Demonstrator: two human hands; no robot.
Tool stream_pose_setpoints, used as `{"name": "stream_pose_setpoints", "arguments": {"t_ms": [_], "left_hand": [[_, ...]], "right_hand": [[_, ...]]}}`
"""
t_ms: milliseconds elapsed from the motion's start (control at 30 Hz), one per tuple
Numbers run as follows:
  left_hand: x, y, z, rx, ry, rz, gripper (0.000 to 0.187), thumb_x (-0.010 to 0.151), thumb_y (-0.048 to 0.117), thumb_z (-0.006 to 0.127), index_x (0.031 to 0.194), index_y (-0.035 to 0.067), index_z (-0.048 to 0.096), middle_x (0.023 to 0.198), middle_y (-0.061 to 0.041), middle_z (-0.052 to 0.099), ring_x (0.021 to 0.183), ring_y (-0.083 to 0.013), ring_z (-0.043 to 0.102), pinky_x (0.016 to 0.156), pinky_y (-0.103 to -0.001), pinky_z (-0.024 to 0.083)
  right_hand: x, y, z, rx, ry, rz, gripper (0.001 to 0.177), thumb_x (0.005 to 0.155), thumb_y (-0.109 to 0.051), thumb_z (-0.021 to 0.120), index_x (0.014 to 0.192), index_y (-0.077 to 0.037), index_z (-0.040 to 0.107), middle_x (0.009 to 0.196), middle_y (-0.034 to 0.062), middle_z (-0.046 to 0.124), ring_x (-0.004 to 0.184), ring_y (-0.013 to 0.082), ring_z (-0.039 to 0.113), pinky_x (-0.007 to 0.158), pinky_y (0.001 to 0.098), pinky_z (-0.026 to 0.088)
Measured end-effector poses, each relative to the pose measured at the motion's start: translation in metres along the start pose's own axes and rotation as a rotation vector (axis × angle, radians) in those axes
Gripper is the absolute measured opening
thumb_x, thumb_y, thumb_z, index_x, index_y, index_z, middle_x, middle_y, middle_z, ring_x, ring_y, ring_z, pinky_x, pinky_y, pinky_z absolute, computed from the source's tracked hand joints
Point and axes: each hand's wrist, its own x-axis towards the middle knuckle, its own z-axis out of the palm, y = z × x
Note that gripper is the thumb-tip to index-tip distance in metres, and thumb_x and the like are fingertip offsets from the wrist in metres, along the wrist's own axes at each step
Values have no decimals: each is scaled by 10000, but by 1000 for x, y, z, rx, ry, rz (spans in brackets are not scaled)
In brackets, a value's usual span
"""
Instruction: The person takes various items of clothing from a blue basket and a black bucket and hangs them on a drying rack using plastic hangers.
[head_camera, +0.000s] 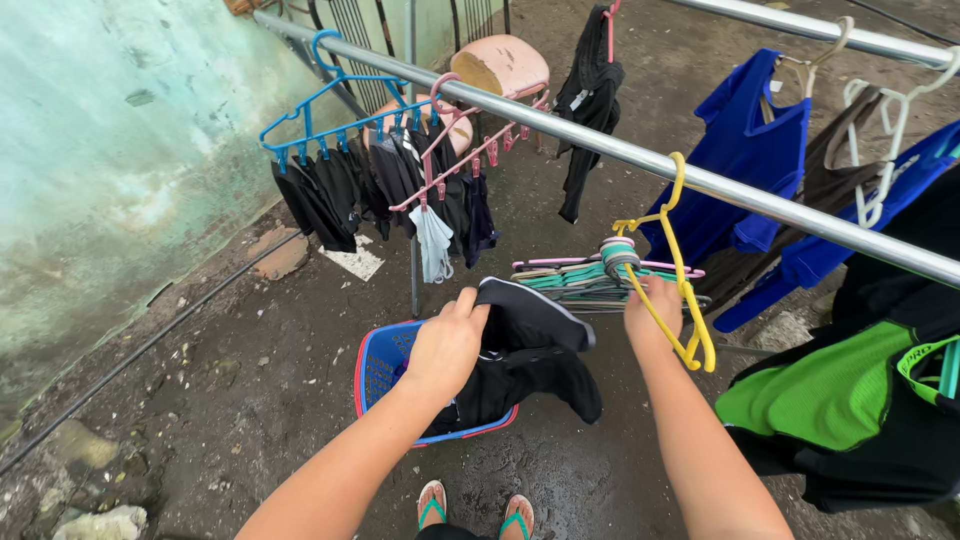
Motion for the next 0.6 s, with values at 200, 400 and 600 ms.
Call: {"name": "stream_pose_setpoints", "arguments": {"t_ms": [200, 400, 600], "left_hand": [[-9, -1, 4, -357, -11, -146, 559, 771, -44, 655, 1319, 49, 587, 1153, -237, 475, 965, -416, 640, 802, -441, 558], [-17, -24, 5, -457, -283, -343, 757, 747, -119, 585, 1465, 76, 441, 1281, -277, 437, 1092, -485, 604, 909, -468, 525], [-21, -53, 6, -409, -205, -496, 599, 822, -30, 589, 1408, 73, 517, 1441, -295, 458, 1166, -482, 599, 976, -479, 510]], "right_hand": [[18, 46, -2, -421, 171, -352, 162, 870, -117, 707, 1026, -137, 746, 1136, 137, 683, 1120, 365, 592, 971, 497, 447], [-2, 15, -35, -318, 191, -580, 159, 903, -138, 706, 1056, -95, 694, 1001, 106, 676, 1103, 330, 591, 1119, 561, 392], [-48, -41, -53, -102, 141, -658, 198, 945, -107, 690, 1141, -89, 702, 934, 145, 625, 885, 364, 637, 776, 480, 517]]}}
